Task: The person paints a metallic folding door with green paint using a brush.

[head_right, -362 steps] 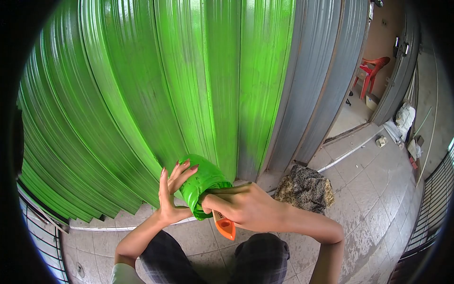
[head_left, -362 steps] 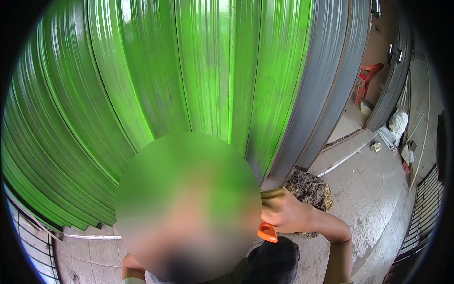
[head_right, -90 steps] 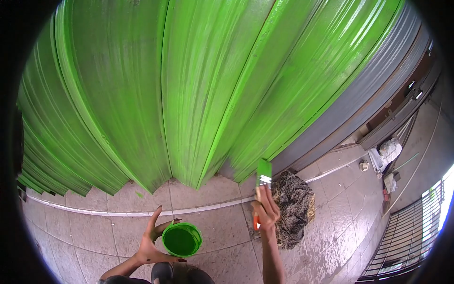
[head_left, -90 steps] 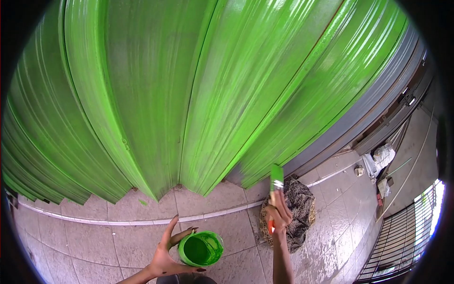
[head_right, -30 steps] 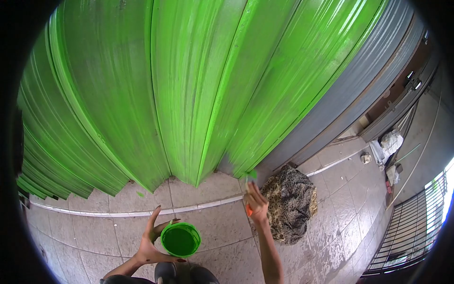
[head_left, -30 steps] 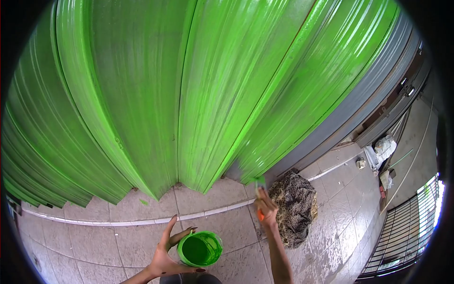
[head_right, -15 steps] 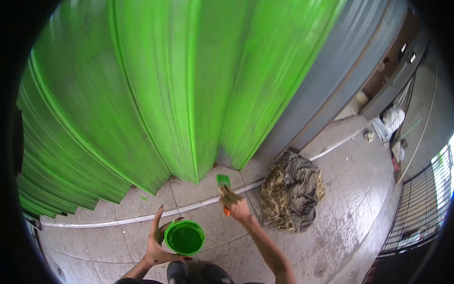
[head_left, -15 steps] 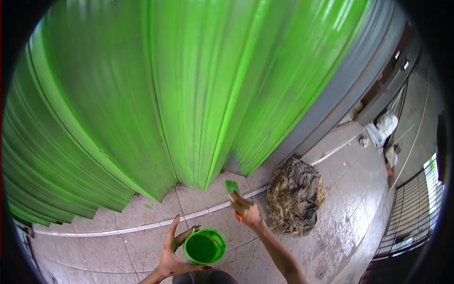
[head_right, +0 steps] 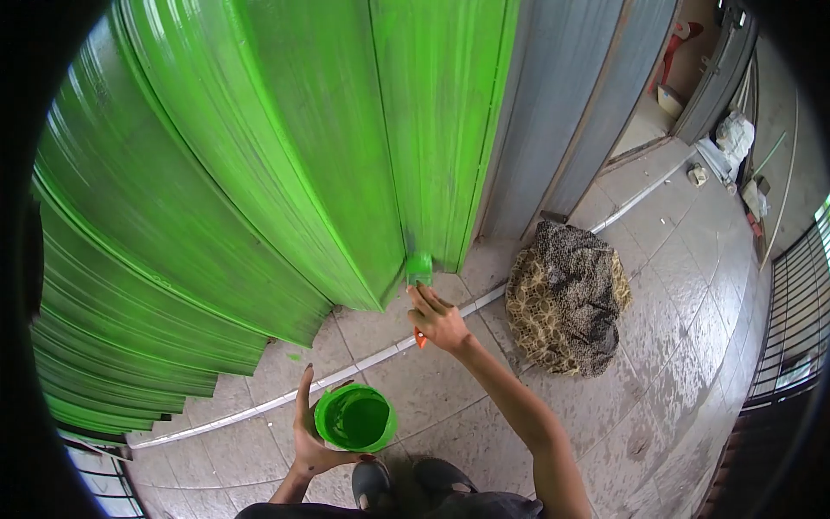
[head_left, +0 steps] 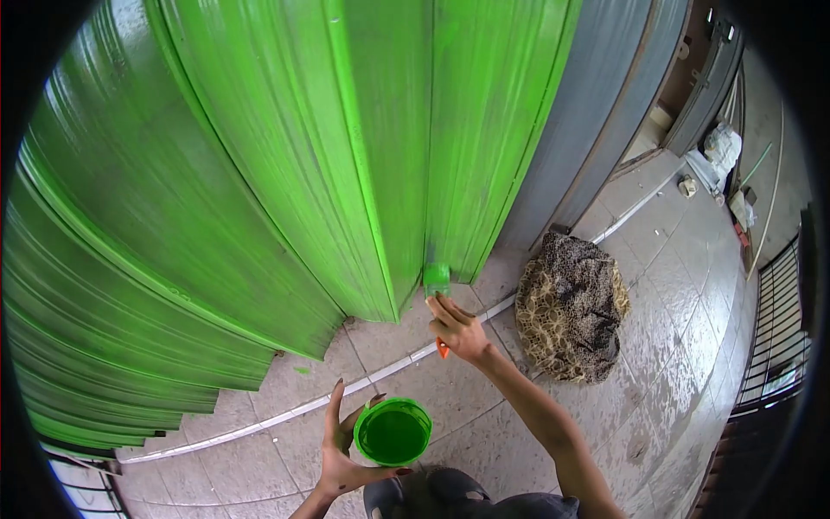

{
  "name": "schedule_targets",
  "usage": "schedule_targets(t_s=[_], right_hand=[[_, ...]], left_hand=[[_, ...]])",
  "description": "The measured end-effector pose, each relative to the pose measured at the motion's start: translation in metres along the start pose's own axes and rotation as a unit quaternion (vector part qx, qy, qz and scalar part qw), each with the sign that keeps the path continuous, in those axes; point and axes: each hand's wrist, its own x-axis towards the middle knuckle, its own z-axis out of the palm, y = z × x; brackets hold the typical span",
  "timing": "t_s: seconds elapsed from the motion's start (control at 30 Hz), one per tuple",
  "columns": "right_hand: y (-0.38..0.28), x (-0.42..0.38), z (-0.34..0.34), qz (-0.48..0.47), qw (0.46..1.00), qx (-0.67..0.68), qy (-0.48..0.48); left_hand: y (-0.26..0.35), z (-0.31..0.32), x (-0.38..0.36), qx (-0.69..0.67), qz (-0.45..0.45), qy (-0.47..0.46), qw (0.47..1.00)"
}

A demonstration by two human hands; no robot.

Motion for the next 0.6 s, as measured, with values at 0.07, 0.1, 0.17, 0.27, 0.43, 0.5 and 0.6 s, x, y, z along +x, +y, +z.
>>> schedule_targets(t_s=[0.07,0.1,0.17,0.27,0.43,0.5,0.6], right_hand=[[-0.005,-0.001,0.005,0.028,0.995,0.059,-0.073],[-0.005,0.002,0.006,0.014,0.998,0.043,-0.051],[0.002,0.019,-0.002,0.012,1.000,-0.006,0.011],[0.002,0.066,-0.053,-0.001,0.993,-0.027,0.115],[-0.001,0.068,-0.061,-0.037,0.981,-0.065,0.178],[0.002,0.037,-0.029,-0.025,0.991,-0.073,0.113],[-0.004,0.020,-0.009,-0.017,0.998,-0.032,0.049]], left_hand=[[0.002,0.001,0.002,0.007,0.009,-0.011,1.000],[0.002,0.001,0.001,0.004,0.004,-0.009,1.000],[0.002,0.001,0.000,-0.003,-0.006,-0.003,1.000],[0.003,0.000,-0.001,0.022,0.010,0.002,1.000],[0.002,-0.001,0.001,0.043,0.006,0.010,0.999],[0.002,0.000,0.001,0.036,-0.002,0.005,0.999],[0.001,0.000,0.002,0.015,-0.003,-0.001,1.000]])
